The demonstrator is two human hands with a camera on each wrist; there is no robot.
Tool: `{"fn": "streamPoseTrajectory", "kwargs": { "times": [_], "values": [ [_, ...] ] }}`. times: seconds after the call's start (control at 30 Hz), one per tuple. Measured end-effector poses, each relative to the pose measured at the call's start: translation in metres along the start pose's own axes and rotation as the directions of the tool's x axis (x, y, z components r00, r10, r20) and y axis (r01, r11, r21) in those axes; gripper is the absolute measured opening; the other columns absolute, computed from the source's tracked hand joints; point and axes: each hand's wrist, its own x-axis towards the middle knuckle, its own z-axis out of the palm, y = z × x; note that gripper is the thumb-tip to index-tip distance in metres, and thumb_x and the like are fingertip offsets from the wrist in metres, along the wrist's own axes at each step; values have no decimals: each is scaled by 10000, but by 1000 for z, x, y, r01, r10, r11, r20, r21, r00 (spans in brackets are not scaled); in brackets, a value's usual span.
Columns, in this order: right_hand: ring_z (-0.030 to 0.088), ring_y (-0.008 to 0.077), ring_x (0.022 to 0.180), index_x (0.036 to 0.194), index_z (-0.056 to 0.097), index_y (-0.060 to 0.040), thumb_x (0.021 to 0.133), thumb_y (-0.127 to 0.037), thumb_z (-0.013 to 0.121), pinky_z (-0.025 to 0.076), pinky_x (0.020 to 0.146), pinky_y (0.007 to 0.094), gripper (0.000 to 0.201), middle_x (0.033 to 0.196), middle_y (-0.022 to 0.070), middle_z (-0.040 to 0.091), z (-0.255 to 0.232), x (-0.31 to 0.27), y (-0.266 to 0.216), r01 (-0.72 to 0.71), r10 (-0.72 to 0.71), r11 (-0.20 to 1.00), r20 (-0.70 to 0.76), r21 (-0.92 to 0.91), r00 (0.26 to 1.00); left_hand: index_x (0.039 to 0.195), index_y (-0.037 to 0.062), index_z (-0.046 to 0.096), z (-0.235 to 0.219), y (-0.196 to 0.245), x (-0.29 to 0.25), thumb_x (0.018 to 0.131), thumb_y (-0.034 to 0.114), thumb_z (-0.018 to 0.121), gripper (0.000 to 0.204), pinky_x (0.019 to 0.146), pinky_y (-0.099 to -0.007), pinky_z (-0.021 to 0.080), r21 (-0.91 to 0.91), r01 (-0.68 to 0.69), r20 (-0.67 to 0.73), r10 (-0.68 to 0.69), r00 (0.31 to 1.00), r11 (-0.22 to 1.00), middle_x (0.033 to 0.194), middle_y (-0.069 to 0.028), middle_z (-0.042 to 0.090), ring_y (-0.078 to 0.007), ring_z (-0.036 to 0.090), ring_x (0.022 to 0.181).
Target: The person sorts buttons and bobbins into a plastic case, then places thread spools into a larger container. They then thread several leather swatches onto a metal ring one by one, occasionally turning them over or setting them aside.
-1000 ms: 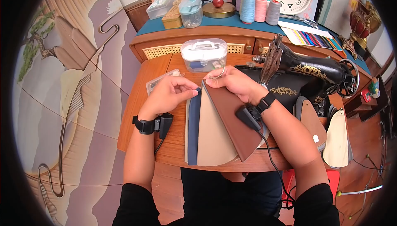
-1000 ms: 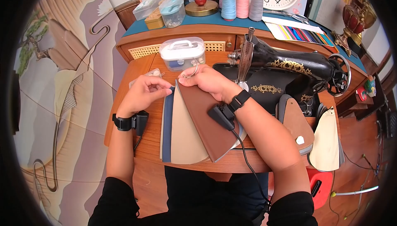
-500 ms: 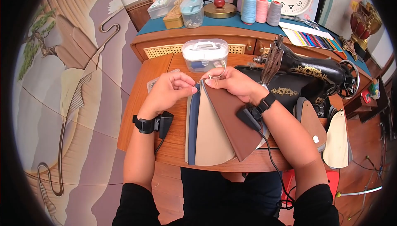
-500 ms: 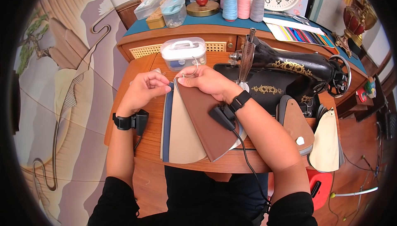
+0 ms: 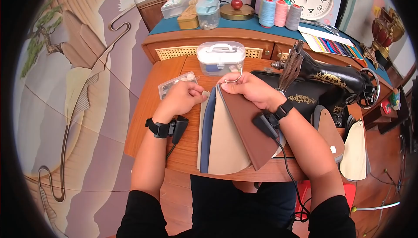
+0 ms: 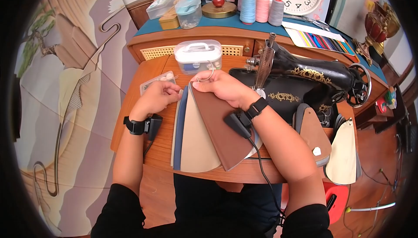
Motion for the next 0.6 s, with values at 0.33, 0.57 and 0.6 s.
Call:
{"fn": "streamPoseTrajectory", "kwargs": {
  "times": [0.33, 0.57, 0.6],
  "values": [
    [668, 87, 874, 1129, 691, -53, 998, -158, 657, 543, 767, 245, 171, 1006, 10, 711, -2, 1, 3, -16, 16, 1000, -38, 6, 999, 962, 54, 675, -6, 18, -10, 866, 134, 793, 171, 565, -197, 446, -207, -19, 108, 42, 993, 978, 831, 36, 665, -31, 594, 703],
    [668, 91, 868, 1110, 694, -55, 1006, -167, 644, 545, 775, 256, 161, 995, 12, 710, -1, 1, 3, -12, 12, 1000, -45, 7, 999, 909, 65, 681, -6, 20, -12, 847, 132, 827, 173, 544, -181, 421, -310, -77, 33, 92, 995, 947, 797, 48, 672, -18, 593, 669],
    [668, 91, 868, 1104, 695, -55, 1005, -165, 645, 545, 778, 258, 156, 991, 12, 710, -2, 1, 2, -19, 19, 1000, -49, 0, 999, 909, 65, 681, -6, 20, -12, 847, 132, 827, 173, 544, -181, 421, -310, -77, 34, 92, 995, 948, 797, 48, 672, -18, 593, 669]
  ]
}}
